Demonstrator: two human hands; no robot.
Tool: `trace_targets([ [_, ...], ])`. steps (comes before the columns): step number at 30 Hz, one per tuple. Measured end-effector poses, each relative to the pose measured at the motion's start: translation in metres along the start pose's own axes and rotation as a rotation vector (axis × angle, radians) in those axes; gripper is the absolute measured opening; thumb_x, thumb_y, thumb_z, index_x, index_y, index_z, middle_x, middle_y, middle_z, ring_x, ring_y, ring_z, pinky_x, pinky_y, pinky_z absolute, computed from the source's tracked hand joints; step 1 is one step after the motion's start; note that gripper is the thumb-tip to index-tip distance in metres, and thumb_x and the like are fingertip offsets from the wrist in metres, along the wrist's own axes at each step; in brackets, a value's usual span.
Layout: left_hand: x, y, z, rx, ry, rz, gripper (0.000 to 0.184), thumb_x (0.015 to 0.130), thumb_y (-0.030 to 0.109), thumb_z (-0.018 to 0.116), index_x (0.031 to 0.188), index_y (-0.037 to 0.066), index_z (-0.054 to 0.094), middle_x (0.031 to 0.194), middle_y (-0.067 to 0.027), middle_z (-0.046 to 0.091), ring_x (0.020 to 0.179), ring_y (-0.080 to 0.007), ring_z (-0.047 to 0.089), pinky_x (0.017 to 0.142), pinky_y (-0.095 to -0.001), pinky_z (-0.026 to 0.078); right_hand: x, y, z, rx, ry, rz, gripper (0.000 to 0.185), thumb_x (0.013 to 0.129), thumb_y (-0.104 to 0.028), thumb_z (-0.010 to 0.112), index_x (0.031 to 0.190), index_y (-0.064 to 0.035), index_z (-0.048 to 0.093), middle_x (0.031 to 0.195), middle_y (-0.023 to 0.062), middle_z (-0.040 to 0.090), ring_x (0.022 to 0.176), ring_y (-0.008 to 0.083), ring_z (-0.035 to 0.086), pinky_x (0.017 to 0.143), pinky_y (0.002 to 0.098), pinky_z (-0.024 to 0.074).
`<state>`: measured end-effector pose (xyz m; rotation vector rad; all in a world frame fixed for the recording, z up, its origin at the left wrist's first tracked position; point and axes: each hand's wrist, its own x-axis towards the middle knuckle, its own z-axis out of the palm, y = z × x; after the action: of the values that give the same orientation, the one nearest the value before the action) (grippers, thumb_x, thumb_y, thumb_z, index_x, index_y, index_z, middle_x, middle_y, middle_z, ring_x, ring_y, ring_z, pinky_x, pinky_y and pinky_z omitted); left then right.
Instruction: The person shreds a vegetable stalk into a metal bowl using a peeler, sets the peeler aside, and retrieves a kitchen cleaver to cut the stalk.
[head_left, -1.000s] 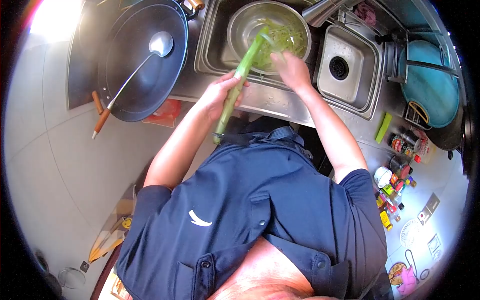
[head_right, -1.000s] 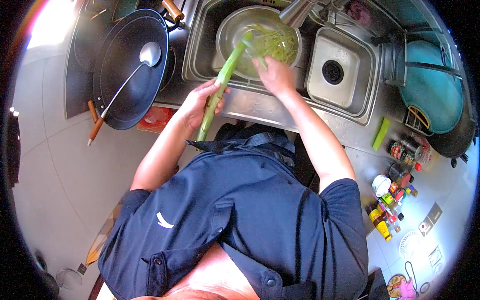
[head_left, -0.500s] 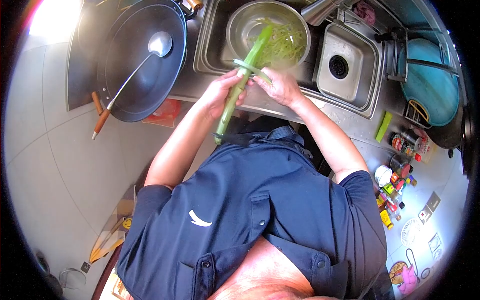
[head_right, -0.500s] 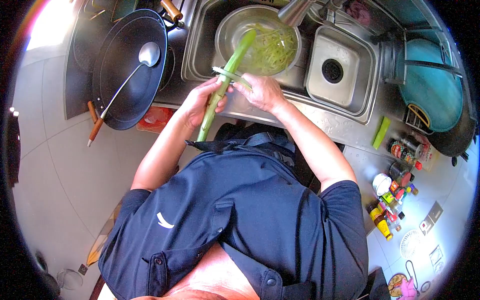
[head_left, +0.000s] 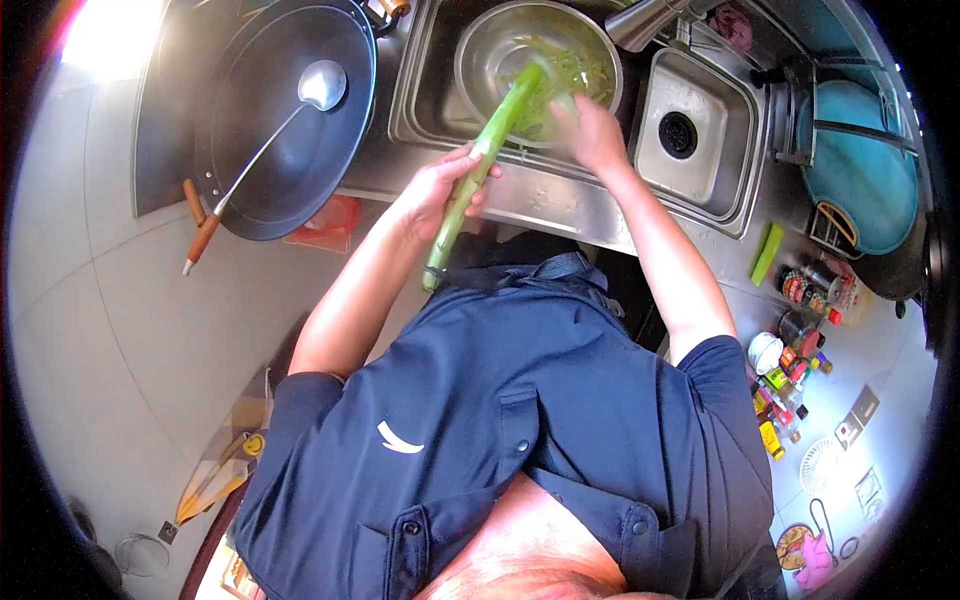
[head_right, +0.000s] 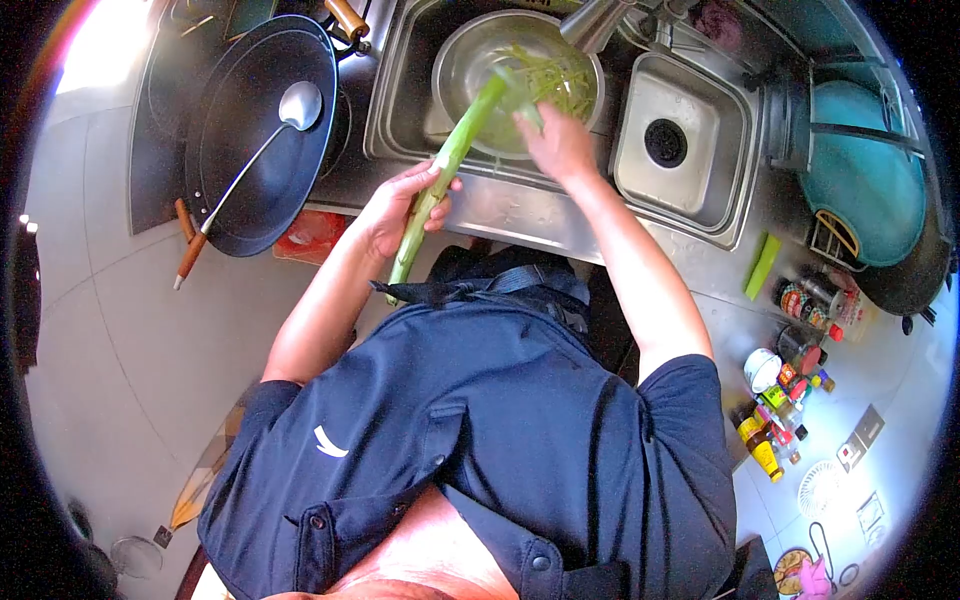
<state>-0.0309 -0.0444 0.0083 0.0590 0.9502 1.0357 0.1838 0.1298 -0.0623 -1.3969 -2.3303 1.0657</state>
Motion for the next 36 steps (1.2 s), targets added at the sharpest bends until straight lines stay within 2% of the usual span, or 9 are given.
trace_targets([
  [7, 0.005, 0.003, -0.001, 0.015, -0.037, 0.014, 0.033, 0.105, 0.023, 0.053, 0.133, 0.005, 0.052, 0.102, -0.0090, 0.063, 0.066, -0.0137, 0.054, 0.051, -0.0255, 0.045, -0.037, -0.032, 0.002, 0.117, -0.262, -0.218, 0.057, 0.098, -0.056, 0.055, 0.119, -0.0050, 0.067, 0.106, 0.0227, 0.071, 0.099, 0.0436, 0.068, 0.085, 0.0483, 0.0542],
  [10, 0.001, 0.005, 0.003, 0.075, -0.053, 0.015, 0.033, 0.105, 0.024, 0.053, 0.132, 0.004, 0.053, 0.101, -0.0086, 0.064, 0.064, -0.0135, 0.054, 0.051, -0.0253, 0.045, -0.030, -0.014, 0.014, 0.037, -0.106, -0.284, 0.055, 0.099, -0.055, 0.053, 0.119, -0.0063, 0.068, 0.108, 0.0224, 0.071, 0.100, 0.0429, 0.068, 0.086, 0.0483, 0.0540],
  [14, -0.010, 0.000, 0.004, 0.115, -0.075, -0.018, 0.033, 0.105, 0.024, 0.054, 0.132, 0.005, 0.054, 0.101, -0.0084, 0.064, 0.062, -0.0133, 0.054, 0.050, -0.0250, 0.045, 0.018, 0.030, -0.006, -0.188, 0.041, 0.242, 0.053, 0.101, -0.053, 0.049, 0.121, -0.0066, 0.067, 0.105, 0.0257, 0.071, 0.097, 0.0428, 0.070, 0.084, 0.0489, 0.0550],
  [18, -0.013, -0.001, 0.006, 0.134, -0.066, -0.001, 0.038, 0.104, 0.024, 0.057, 0.136, 0.004, 0.053, 0.102, -0.0071, 0.064, 0.063, -0.0117, 0.054, 0.051, -0.0245, 0.045, 0.018, 0.021, -0.028, -0.157, 0.129, 0.217, 0.056, 0.101, -0.053, 0.050, 0.119, -0.0039, 0.067, 0.105, 0.0263, 0.072, 0.095, 0.0432, 0.070, 0.083, 0.0495, 0.0554],
  [24, -0.001, 0.001, 0.012, 0.430, 0.057, 0.145, 0.048, 0.101, 0.027, 0.063, 0.144, 0.008, 0.051, 0.103, -0.0030, 0.063, 0.069, -0.0081, 0.055, 0.056, -0.0216, 0.046, -0.029, -0.024, -0.007, 0.093, -0.055, -0.259, 0.049, 0.099, -0.055, 0.056, 0.118, -0.0107, 0.066, 0.092, 0.0181, 0.072, 0.084, 0.0375, 0.071, 0.074, 0.0470, 0.0556],
  [28, 0.003, -0.003, 0.011, 0.518, 0.098, 0.167, 0.048, 0.100, 0.025, 0.065, 0.143, 0.008, 0.052, 0.104, -0.0018, 0.064, 0.071, -0.0068, 0.055, 0.058, -0.0209, 0.046, -0.040, -0.033, 0.001, -0.008, -0.210, -0.292, 0.048, 0.097, -0.054, 0.060, 0.118, -0.0126, 0.066, 0.094, 0.0180, 0.073, 0.086, 0.0376, 0.071, 0.076, 0.0470, 0.0558],
  [33, -0.004, -0.006, 0.012, 0.565, 0.109, 0.173, 0.048, 0.100, 0.024, 0.066, 0.143, 0.008, 0.052, 0.104, -0.0012, 0.064, 0.071, -0.0059, 0.054, 0.058, -0.0210, 0.046, -0.016, 0.005, 0.012, -0.003, -0.090, -0.159, 0.054, 0.101, -0.056, 0.047, 0.117, -0.0082, 0.067, 0.099, 0.0204, 0.073, 0.092, 0.0404, 0.070, 0.081, 0.0498, 0.0554],
  [34, -0.007, -0.006, 0.011, 0.555, 0.114, 0.157, 0.048, 0.100, 0.024, 0.066, 0.144, 0.008, 0.052, 0.104, -0.0011, 0.064, 0.071, -0.0059, 0.054, 0.058, -0.0211, 0.046, 0.010, 0.033, 0.009, -0.211, -0.232, -0.004, 0.058, 0.102, -0.057, 0.042, 0.119, -0.0080, 0.067, 0.104, 0.0217, 0.073, 0.095, 0.0403, 0.071, 0.082, 0.0507, 0.0554],
  [36, -0.011, -0.008, 0.011, 0.551, 0.118, 0.142, 0.049, 0.100, 0.024, 0.066, 0.144, 0.008, 0.052, 0.104, -0.0011, 0.064, 0.071, -0.0059, 0.054, 0.058, -0.0211, 0.046, 0.022, 0.021, -0.022, -0.229, 0.008, 0.264, 0.055, 0.101, -0.056, 0.046, 0.119, -0.0091, 0.068, 0.105, 0.0244, 0.072, 0.097, 0.0400, 0.071, 0.084, 0.0510, 0.0554],
])
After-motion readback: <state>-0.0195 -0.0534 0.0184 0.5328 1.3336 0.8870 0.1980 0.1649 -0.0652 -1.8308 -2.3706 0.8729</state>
